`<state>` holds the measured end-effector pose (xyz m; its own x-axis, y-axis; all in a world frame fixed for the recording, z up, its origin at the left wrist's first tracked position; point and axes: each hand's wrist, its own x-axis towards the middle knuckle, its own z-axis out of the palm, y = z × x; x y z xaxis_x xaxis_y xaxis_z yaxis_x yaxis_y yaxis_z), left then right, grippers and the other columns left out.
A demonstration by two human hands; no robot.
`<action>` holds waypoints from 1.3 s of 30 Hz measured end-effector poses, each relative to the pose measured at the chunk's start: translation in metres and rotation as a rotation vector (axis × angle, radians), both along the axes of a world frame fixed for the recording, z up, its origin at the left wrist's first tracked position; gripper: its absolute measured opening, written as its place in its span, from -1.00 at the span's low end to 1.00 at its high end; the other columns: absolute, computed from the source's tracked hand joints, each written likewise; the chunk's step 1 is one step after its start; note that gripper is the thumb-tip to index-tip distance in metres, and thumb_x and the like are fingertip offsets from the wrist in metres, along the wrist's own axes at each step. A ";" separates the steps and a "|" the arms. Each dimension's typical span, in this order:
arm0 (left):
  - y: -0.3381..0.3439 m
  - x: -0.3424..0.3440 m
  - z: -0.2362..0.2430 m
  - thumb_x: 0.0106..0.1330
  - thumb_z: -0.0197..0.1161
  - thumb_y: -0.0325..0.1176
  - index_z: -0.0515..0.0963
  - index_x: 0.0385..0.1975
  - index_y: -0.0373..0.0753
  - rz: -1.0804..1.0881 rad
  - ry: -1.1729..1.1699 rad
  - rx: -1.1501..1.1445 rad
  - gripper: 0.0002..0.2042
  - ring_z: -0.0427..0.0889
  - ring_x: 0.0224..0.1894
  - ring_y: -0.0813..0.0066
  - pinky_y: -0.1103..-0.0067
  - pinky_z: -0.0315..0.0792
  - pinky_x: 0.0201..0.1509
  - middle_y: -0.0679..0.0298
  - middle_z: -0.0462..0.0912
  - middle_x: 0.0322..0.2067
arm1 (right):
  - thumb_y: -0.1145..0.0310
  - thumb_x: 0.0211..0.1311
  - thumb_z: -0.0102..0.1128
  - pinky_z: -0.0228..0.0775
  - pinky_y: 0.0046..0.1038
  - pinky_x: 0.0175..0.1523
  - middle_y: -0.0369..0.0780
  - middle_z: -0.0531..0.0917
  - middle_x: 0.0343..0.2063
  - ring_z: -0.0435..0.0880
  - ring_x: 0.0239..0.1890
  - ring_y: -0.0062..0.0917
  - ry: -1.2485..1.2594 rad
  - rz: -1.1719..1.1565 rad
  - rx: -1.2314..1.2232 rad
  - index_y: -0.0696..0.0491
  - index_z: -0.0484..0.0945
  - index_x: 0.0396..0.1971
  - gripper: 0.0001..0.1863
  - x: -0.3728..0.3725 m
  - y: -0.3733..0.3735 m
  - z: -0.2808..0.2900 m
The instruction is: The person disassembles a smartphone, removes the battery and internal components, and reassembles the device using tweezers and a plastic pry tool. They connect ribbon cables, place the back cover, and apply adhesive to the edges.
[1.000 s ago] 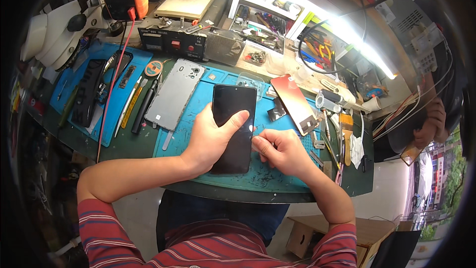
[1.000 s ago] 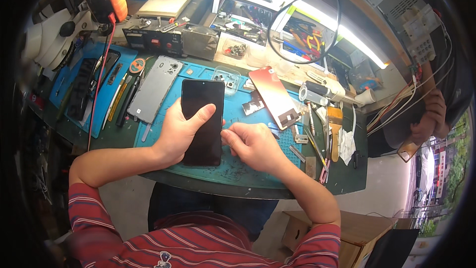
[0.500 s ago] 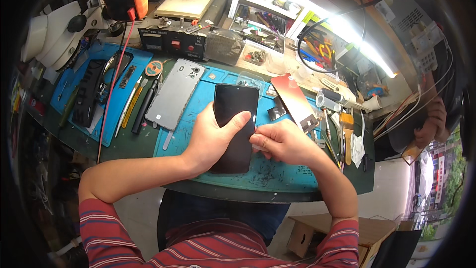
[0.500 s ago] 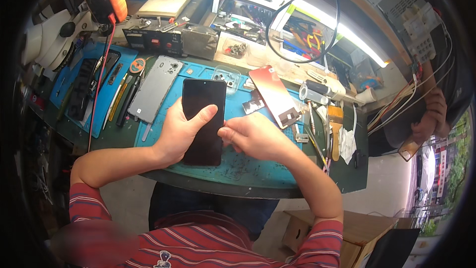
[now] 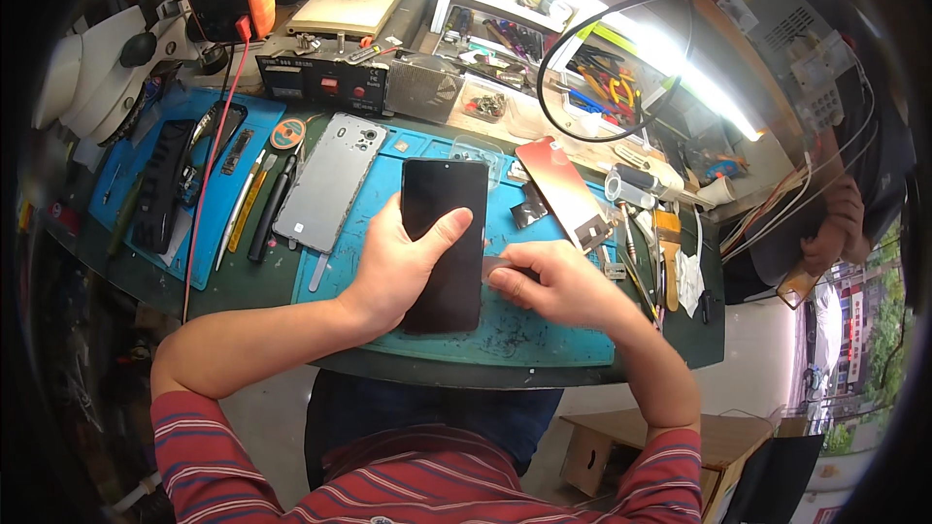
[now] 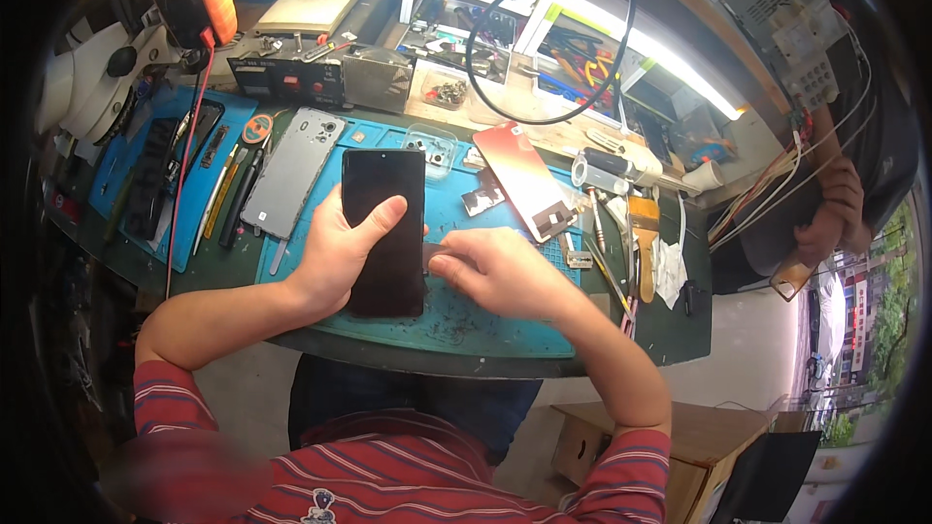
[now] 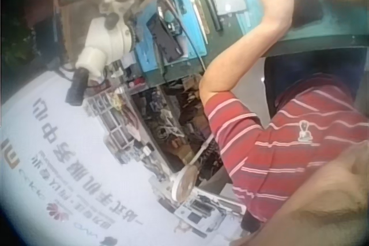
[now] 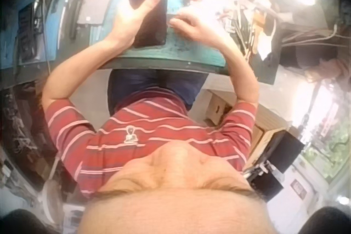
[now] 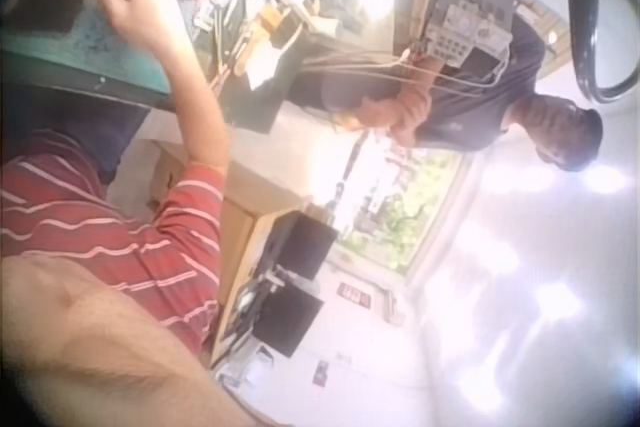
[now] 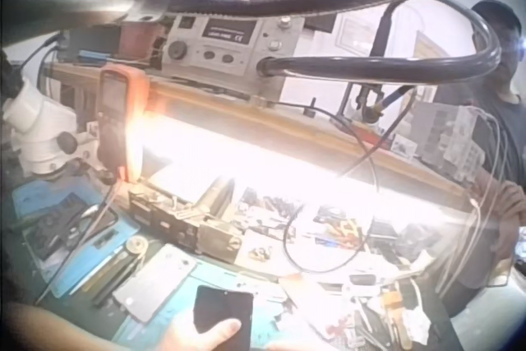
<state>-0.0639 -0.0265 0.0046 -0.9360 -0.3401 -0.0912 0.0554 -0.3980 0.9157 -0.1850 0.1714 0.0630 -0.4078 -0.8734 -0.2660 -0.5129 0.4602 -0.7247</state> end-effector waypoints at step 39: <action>0.005 0.000 0.004 0.55 0.44 -0.22 0.53 0.12 -0.31 0.040 0.063 -0.071 -0.64 0.71 -0.05 0.58 0.54 0.64 0.06 0.26 0.75 -0.05 | 0.28 0.52 0.31 0.57 -0.35 -0.17 -0.13 0.79 -0.43 0.78 -0.36 -0.38 -0.006 -0.262 -0.283 0.18 0.79 -0.19 -0.75 0.014 -0.002 -0.023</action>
<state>-0.0636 -0.0217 0.0083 -0.9247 -0.3806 -0.0066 0.1285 -0.3283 0.9358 -0.1705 0.1698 0.0402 -0.6259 -0.7792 -0.0321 -0.4001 0.3562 -0.8444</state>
